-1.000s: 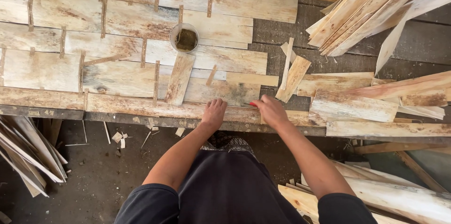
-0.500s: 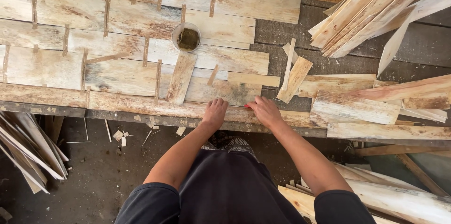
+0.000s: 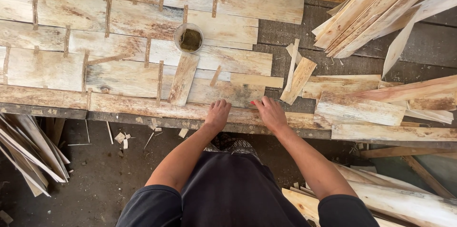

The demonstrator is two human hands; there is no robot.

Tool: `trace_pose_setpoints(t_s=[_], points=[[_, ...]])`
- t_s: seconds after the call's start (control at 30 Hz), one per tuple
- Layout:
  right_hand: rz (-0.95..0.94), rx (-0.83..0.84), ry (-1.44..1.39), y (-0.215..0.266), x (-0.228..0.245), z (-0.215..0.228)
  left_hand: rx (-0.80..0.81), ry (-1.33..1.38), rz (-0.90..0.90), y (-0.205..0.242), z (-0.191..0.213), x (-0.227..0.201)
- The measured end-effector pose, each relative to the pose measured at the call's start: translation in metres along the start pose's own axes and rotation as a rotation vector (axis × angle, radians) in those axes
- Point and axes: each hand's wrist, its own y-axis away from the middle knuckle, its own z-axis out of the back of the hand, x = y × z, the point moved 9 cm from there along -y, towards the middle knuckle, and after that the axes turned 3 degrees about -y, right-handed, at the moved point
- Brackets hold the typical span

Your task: Using a utility knife to trim and glue bamboo strips onto a panel.

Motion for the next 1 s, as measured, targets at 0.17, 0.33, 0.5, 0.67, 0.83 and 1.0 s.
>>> trace_pose_setpoints(t_s=[0.17,0.33,0.5,0.67,0.83,1.0], points=[[-0.09,0.026,-0.088,-0.001,-0.008,0.003,0.025,0.005,0.005,0.003,0.005,-0.002],[-0.378,0.141,-0.327,-0.002,-0.034,-0.014,0.015,-0.002,-0.006,0.0,-0.006,0.002],[-0.548,-0.039,-0.281,0.006,-0.07,-0.012,-0.025,0.035,-0.028,0.006,-0.011,0.007],[-0.21,-0.259,-0.204,-0.013,-0.022,0.002,0.006,0.034,0.081,0.025,0.015,0.02],[0.022,-0.191,-0.355,-0.029,0.024,-0.024,-0.103,0.115,0.237,0.053,0.032,0.05],[-0.135,0.07,-0.215,-0.03,0.016,-0.032,-0.205,0.171,0.232,0.062,0.024,0.068]])
